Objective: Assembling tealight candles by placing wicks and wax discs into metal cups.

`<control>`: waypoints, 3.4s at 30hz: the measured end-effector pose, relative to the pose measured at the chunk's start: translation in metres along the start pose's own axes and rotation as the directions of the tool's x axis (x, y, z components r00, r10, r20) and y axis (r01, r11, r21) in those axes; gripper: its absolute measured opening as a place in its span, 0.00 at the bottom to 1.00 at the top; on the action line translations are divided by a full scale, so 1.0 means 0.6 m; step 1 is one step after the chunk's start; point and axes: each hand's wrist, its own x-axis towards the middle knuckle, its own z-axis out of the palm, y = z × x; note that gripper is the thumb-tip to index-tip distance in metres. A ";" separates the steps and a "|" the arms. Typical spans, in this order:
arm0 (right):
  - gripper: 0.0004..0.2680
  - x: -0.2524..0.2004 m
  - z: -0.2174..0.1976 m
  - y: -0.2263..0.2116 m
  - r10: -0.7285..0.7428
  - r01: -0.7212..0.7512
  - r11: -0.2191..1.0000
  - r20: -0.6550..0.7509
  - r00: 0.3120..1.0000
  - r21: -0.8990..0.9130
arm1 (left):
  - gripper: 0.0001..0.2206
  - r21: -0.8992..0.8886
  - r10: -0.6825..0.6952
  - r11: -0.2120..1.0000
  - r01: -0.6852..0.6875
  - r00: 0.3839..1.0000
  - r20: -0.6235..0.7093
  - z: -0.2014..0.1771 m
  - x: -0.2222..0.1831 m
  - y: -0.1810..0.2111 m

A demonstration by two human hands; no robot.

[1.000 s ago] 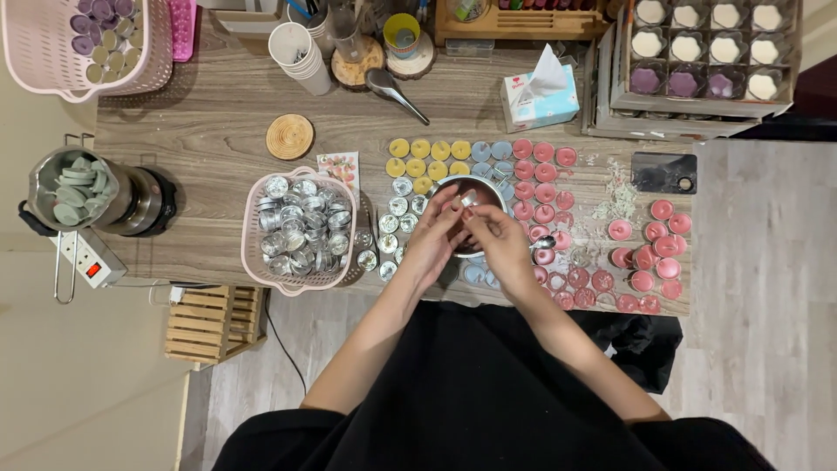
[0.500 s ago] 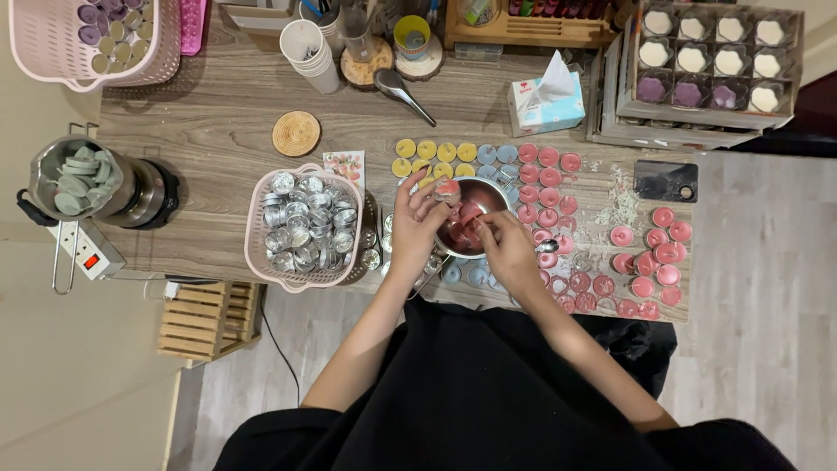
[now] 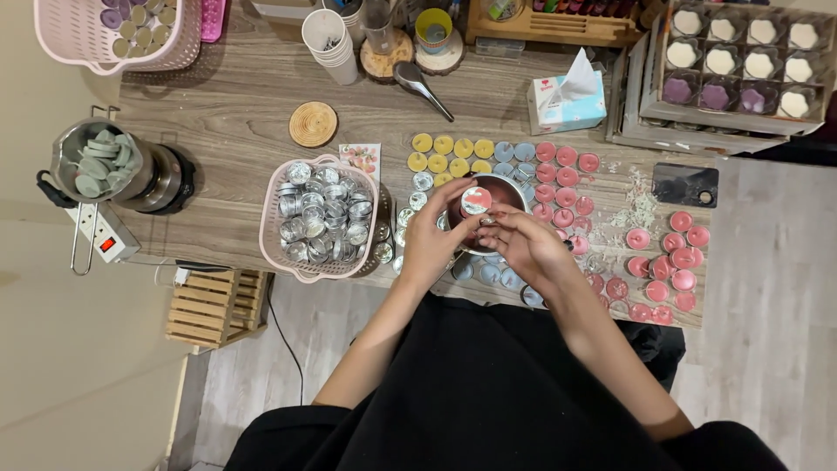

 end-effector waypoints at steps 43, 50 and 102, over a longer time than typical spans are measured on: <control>0.08 0.039 -0.027 0.034 0.185 -0.188 0.982 -0.328 0.926 0.023 | 0.38 0.334 -0.043 0.943 -0.004 0.990 0.134 0.052 -0.015 -0.052; 0.02 0.070 -0.111 0.069 0.219 -0.194 0.974 -0.259 0.941 0.117 | 0.39 0.340 -0.077 0.940 0.026 0.988 0.137 0.054 -0.011 -0.075; 0.04 0.087 -0.067 0.069 -0.773 0.262 -0.181 0.302 0.559 -0.948 | 0.15 0.371 -0.101 0.925 0.085 0.995 0.024 0.015 -0.028 -0.096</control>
